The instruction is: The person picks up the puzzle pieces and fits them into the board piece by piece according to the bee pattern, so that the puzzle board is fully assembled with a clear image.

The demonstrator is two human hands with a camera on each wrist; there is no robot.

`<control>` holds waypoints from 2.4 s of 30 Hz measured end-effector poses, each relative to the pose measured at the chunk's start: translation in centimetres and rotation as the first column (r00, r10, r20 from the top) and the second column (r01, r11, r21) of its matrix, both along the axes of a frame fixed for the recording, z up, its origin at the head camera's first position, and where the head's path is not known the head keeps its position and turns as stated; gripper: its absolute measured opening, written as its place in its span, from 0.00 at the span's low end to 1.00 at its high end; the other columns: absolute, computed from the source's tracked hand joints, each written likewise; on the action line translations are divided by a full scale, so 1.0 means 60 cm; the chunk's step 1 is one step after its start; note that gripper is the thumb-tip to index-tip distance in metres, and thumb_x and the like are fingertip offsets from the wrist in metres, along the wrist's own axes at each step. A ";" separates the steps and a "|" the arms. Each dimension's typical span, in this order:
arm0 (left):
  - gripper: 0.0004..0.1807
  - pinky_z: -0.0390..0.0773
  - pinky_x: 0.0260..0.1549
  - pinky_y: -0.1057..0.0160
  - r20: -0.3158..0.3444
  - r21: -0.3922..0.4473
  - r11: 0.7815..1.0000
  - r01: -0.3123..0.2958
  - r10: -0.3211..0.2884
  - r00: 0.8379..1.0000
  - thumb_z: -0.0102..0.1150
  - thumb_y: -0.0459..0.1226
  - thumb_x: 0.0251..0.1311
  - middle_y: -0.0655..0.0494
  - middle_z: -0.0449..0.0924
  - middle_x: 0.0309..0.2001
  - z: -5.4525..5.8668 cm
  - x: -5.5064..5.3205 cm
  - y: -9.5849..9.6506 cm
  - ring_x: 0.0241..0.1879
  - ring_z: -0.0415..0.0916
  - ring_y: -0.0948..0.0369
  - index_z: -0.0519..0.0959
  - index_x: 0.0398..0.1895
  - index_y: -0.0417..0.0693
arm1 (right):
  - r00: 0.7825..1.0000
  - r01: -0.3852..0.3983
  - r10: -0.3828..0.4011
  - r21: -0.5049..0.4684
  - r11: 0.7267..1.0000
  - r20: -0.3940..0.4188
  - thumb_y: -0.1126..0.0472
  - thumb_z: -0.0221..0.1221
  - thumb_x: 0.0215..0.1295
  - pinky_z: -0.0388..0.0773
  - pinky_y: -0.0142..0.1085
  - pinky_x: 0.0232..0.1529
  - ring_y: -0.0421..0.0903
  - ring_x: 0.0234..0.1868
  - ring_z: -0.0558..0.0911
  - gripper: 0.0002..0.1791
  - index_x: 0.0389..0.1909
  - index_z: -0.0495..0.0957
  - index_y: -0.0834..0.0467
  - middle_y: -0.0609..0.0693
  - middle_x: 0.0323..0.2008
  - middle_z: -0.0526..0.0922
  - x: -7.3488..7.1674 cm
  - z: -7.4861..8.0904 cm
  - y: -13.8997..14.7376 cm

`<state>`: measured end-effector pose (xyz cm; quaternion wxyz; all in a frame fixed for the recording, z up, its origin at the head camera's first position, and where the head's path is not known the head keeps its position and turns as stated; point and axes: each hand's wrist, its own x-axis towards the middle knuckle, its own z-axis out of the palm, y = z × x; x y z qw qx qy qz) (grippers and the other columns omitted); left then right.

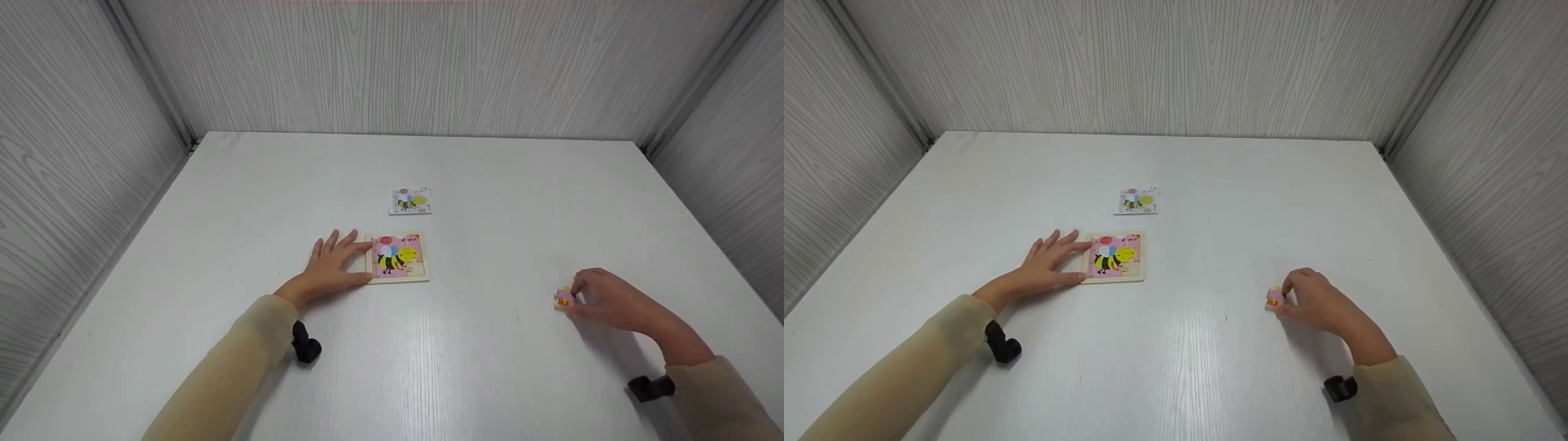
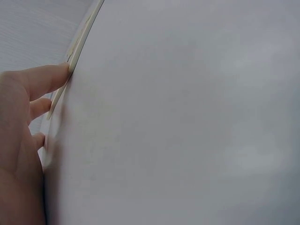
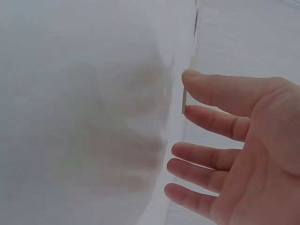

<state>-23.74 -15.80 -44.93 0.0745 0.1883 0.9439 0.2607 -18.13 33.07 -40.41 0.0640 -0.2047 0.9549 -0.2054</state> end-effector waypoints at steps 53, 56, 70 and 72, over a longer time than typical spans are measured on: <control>0.39 0.24 0.63 0.46 0.012 -0.034 0.999 -0.004 0.004 1.000 0.49 0.59 0.57 0.54 0.40 0.74 0.002 -0.001 0.002 0.71 0.26 0.49 0.55 0.71 0.60 | 0.982 -0.180 0.186 -0.135 0.974 0.034 0.60 0.62 0.59 0.62 0.51 0.60 0.56 0.63 0.65 0.12 0.42 0.74 0.58 0.60 0.57 0.70 -0.065 0.019 -0.209; 0.39 0.24 0.63 0.46 0.010 -0.027 1.000 -0.005 0.005 1.000 0.49 0.58 0.57 0.54 0.40 0.74 0.004 0.000 0.002 0.71 0.26 0.49 0.55 0.71 0.60 | 0.982 -0.176 0.182 -0.135 0.975 0.038 0.60 0.62 0.59 0.62 0.50 0.60 0.55 0.63 0.65 0.12 0.42 0.74 0.58 0.59 0.58 0.70 -0.071 0.024 -0.226; 0.39 0.24 0.63 0.46 0.011 -0.020 1.000 -0.017 0.017 1.000 0.50 0.58 0.57 0.53 0.41 0.73 0.002 -0.001 0.004 0.71 0.26 0.49 0.56 0.71 0.60 | 0.973 -0.220 0.227 -0.125 0.968 0.047 0.58 0.63 0.59 0.66 0.46 0.58 0.48 0.58 0.68 0.13 0.42 0.73 0.57 0.53 0.54 0.73 -0.088 0.045 -0.299; 0.39 0.24 0.63 0.46 0.011 -0.022 1.000 -0.017 0.017 1.000 0.50 0.58 0.57 0.53 0.41 0.73 0.001 -0.001 0.003 0.71 0.26 0.49 0.56 0.71 0.60 | 0.971 -0.224 0.232 -0.123 0.967 0.051 0.58 0.63 0.59 0.66 0.45 0.58 0.48 0.58 0.68 0.13 0.42 0.73 0.56 0.53 0.55 0.73 -0.090 0.047 -0.311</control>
